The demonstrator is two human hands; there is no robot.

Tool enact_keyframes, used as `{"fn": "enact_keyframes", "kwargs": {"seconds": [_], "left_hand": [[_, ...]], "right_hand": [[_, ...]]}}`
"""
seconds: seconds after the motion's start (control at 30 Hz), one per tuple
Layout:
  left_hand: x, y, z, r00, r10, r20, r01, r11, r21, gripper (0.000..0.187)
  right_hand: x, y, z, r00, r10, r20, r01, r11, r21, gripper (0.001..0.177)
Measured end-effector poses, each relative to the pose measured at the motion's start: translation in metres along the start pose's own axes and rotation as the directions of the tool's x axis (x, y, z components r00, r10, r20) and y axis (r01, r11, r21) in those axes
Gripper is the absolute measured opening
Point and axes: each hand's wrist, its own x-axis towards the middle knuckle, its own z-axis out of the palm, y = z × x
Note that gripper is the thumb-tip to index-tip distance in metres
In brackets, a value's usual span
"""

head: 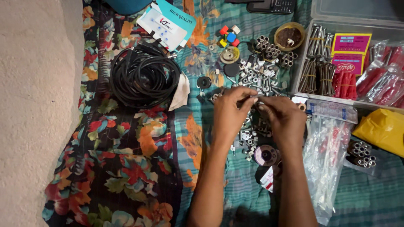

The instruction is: The person assembles small electrical components by hand. They pick up metal connectors and white plastic pieces from a pile on a floral cloth, fit them together, and place the assembled units into a clear plastic bag.

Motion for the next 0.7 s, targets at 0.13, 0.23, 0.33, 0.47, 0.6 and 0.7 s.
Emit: {"fn": "enact_keyframes", "kwargs": {"seconds": [0.13,0.23,0.33,0.47,0.6,0.7], "left_hand": [[-0.001,0.005,-0.002,0.998,0.046,0.033,-0.049,0.994,0.102,0.015],[-0.001,0.009,-0.004,0.996,0.058,0.071,-0.067,0.989,0.132,0.015],[-0.002,0.009,-0.003,0.995,0.005,0.097,-0.017,0.992,0.125,0.016],[-0.001,0.002,-0.003,0.993,0.017,0.119,-0.018,1.0,0.005,0.018],[-0.002,-0.005,-0.003,0.988,-0.119,0.101,0.124,0.991,-0.047,0.017],[-0.002,-0.007,-0.005,0.959,-0.272,0.074,0.281,0.948,-0.15,0.016]], "right_hand": [[0.0,-0.003,0.006,1.0,-0.026,-0.017,0.025,0.997,-0.079,0.021],[0.0,-0.006,0.008,0.995,0.096,-0.003,-0.095,0.987,0.129,0.042],[-0.003,-0.005,0.008,0.994,0.094,-0.051,-0.082,0.978,0.194,0.044],[-0.002,0.002,0.009,0.993,0.119,-0.01,-0.11,0.939,0.325,0.04],[0.002,0.009,0.011,0.988,0.138,0.066,-0.152,0.857,0.493,0.045],[0.003,0.01,0.014,0.995,0.102,0.021,-0.103,0.927,0.36,0.042]]}}
